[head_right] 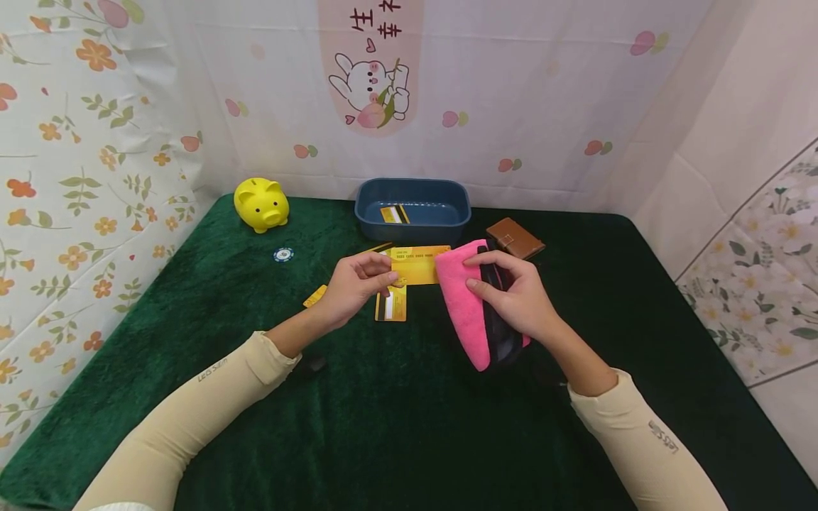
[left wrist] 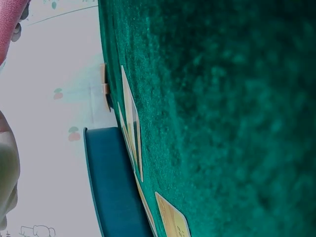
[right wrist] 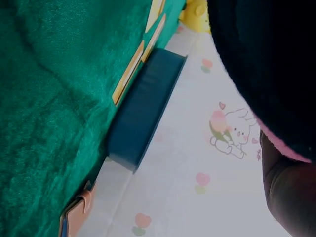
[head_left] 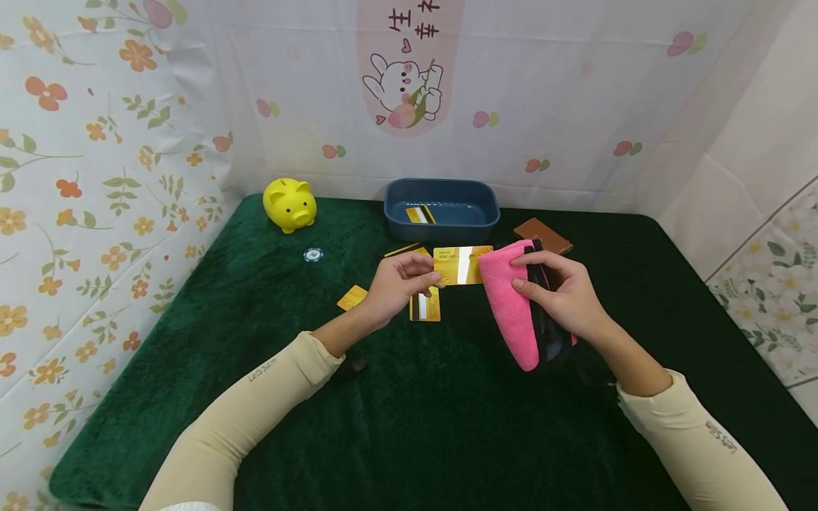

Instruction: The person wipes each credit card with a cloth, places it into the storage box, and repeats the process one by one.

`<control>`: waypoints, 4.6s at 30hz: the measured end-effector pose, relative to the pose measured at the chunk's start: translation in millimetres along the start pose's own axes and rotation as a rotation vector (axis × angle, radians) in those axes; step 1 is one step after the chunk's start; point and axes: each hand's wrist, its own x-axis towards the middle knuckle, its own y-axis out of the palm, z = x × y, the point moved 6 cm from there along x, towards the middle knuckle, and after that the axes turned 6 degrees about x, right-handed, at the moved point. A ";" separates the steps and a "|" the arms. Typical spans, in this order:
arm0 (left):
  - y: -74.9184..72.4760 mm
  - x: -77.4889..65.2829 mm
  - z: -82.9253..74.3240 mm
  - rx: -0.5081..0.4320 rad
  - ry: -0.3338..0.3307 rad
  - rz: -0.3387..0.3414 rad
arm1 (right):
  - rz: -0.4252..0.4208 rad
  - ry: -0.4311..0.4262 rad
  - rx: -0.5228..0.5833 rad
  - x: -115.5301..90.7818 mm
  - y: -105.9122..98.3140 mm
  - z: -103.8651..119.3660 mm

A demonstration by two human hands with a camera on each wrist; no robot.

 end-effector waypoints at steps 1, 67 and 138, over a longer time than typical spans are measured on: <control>0.3 -0.1 -0.5 -0.002 0.002 0.003 | -0.001 -0.002 -0.002 -0.1 0.4 0.2; 8.3 -4.1 -5.0 0.026 0.071 0.084 | -0.009 -0.051 -0.003 17.5 29.0 1.5; 1.2 -2.8 -2.1 -0.023 -0.040 -0.070 | 0.180 -0.050 -0.122 0.5 42.4 -6.6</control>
